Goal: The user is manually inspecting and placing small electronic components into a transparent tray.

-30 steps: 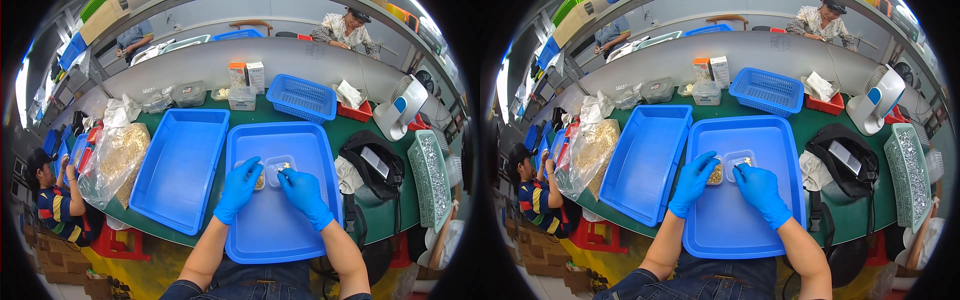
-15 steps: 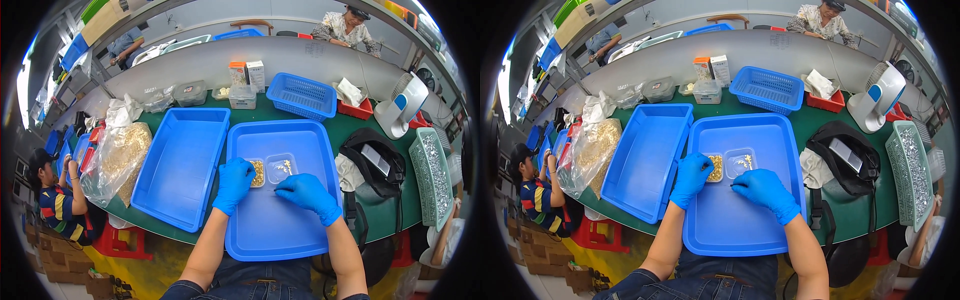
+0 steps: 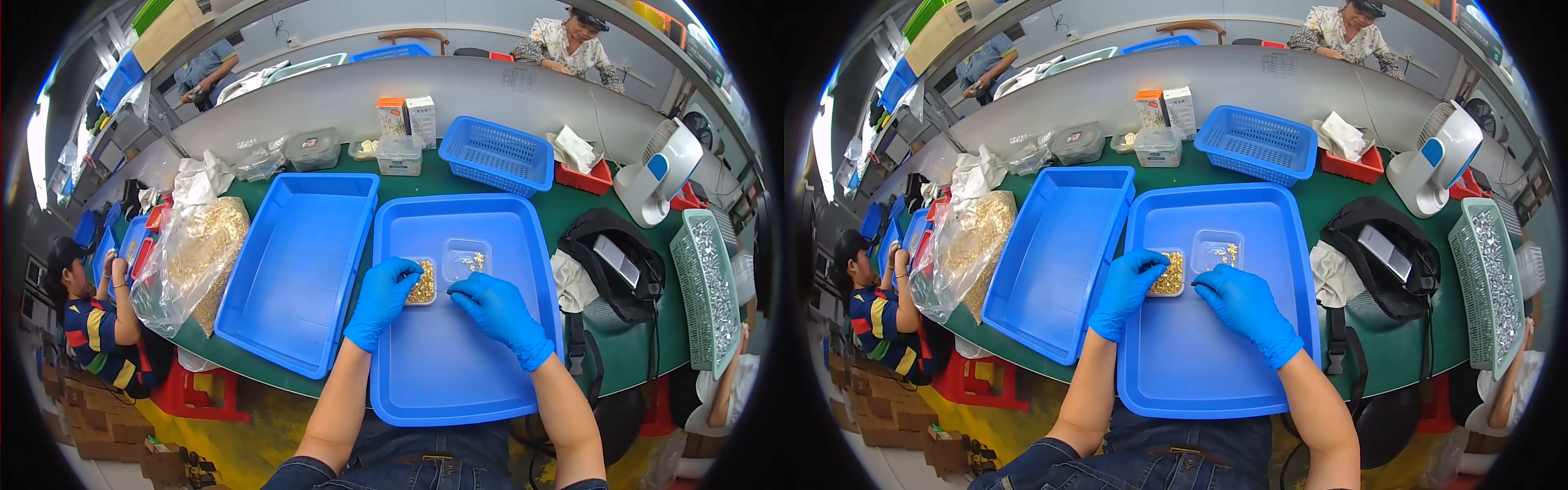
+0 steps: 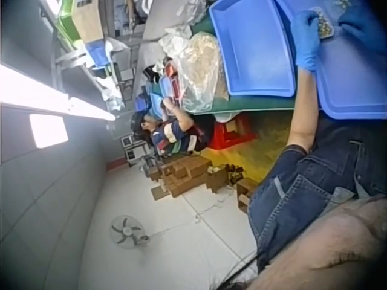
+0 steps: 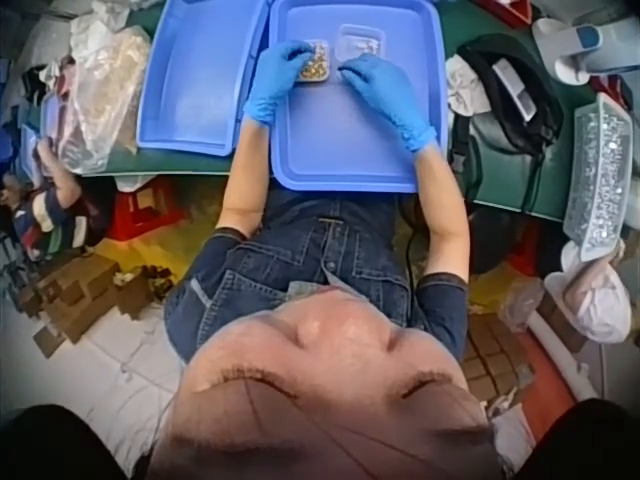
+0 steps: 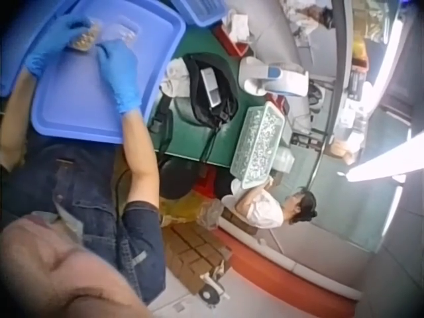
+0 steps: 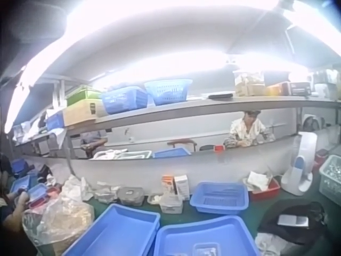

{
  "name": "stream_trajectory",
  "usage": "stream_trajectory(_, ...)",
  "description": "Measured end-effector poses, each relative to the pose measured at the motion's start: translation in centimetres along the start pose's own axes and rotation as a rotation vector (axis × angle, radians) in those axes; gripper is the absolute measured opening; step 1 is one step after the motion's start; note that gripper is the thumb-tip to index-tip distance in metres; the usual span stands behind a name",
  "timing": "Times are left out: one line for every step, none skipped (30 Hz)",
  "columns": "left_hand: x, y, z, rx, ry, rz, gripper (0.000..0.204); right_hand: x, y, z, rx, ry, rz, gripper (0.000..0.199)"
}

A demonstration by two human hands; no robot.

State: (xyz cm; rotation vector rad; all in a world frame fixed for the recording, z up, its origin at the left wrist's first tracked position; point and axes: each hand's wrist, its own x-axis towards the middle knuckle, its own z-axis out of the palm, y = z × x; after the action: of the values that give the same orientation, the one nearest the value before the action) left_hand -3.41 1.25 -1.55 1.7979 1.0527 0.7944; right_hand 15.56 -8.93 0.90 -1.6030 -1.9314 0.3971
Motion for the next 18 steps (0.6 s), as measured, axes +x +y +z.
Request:
stream_trajectory(0.0, 0.1, 0.0, -0.057, -0.008, -0.018, 0.014, 0.1, -0.2, 0.1, -0.013, 0.061, -0.011, 0.016)
stream_trajectory(0.1, 0.4, -0.1, -0.114, -0.016, -0.035, 0.015, 0.2, -0.3, 0.2, -0.027, 0.122, -0.022, 0.015)
stream_trajectory(0.1, 0.7, -0.1, -0.171, -0.024, -0.053, 0.015, 0.3, -0.5, 0.3, -0.026, 0.122, -0.022, 0.015)
stream_trajectory(0.0, 1.0, -0.3, -0.17, -0.024, -0.052, 0.015, 0.3, -0.6, 0.3, 0.007, 0.178, -0.043, 0.014)
stream_trajectory(0.0, 1.5, -0.5, -0.289, -0.062, -0.087, 0.016, 0.4, -0.8, 0.4, 0.039, 0.234, -0.064, 0.012)
stream_trajectory(-0.1, 2.1, -0.8, -0.407, -0.1, -0.121, 0.017, 0.4, -1.0, 0.4, 0.072, 0.29, -0.085, 0.012)
stream_trajectory(-0.2, 2.5, -1.0, -0.526, -0.138, -0.156, 0.018, 0.5, -1.2, 0.4, 0.073, 0.291, -0.085, 0.012)
stream_trajectory(-0.3, 2.8, -1.0, -0.525, -0.138, -0.155, 0.018, 0.5, -1.6, 0.3, 0.081, 0.322, -0.061, 0.012)
stream_trajectory(-0.3, 3.0, -1.0, -0.545, -0.138, -0.149, 0.019, 0.5, -1.9, 0.2, 0.089, 0.352, -0.035, 0.013)
stream_trajectory(-0.4, 3.2, -0.9, -0.565, -0.138, -0.144, 0.019, 0.5, -2.0, 0.1, 0.097, 0.382, -0.01, 0.014)
stream_trajectory(-0.4, 3.3, -0.8, -0.585, -0.138, -0.138, 0.02, 0.5, -2.0, 0.1, 0.098, 0.383, -0.01, 0.014)
stream_trajectory(-0.4, 3.3, -0.8, -0.584, -0.138, -0.138, 0.02, 0.5, -1.9, 0.2, 0.085, 0.397, -0.021, 0.014)
stream_trajectory(-0.5, 3.3, -0.7, -0.585, -0.15, -0.142, 0.02, 0.6, -1.8, 0.3, 0.073, 0.412, -0.032, 0.014)
stream_trajectory(-0.5, 3.3, -0.7, -0.586, -0.161, -0.147, 0.02, 0.6, -1.7, 0.3, 0.061, 0.426, -0.043, 0.015)
stream_trajectory(-0.5, 3.3, -0.7, -0.587, -0.173, -0.152, 0.02, 0.5, -1.7, 0.3, 0.061, 0.426, -0.042, 0.015)
stream_trajectory(-0.5, 3.3, -0.6, -0.587, -0.173, -0.152, 0.02, 0.6, -1.7, 0.4, 0.058, 0.425, -0.038, 0.015)
stream_trajectory(-0.5, 3.3, -0.6, -0.588, -0.173, -0.152, 0.02, 0.6, -1.6, 0.4, 0.055, 0.425, -0.033, 0.015)
stream_trajectory(-0.5, 3.3, -0.6, -0.589, -0.172, -0.152, 0.02, 0.6, -1.6, 0.4, 0.052, 0.425, -0.028, 0.015)
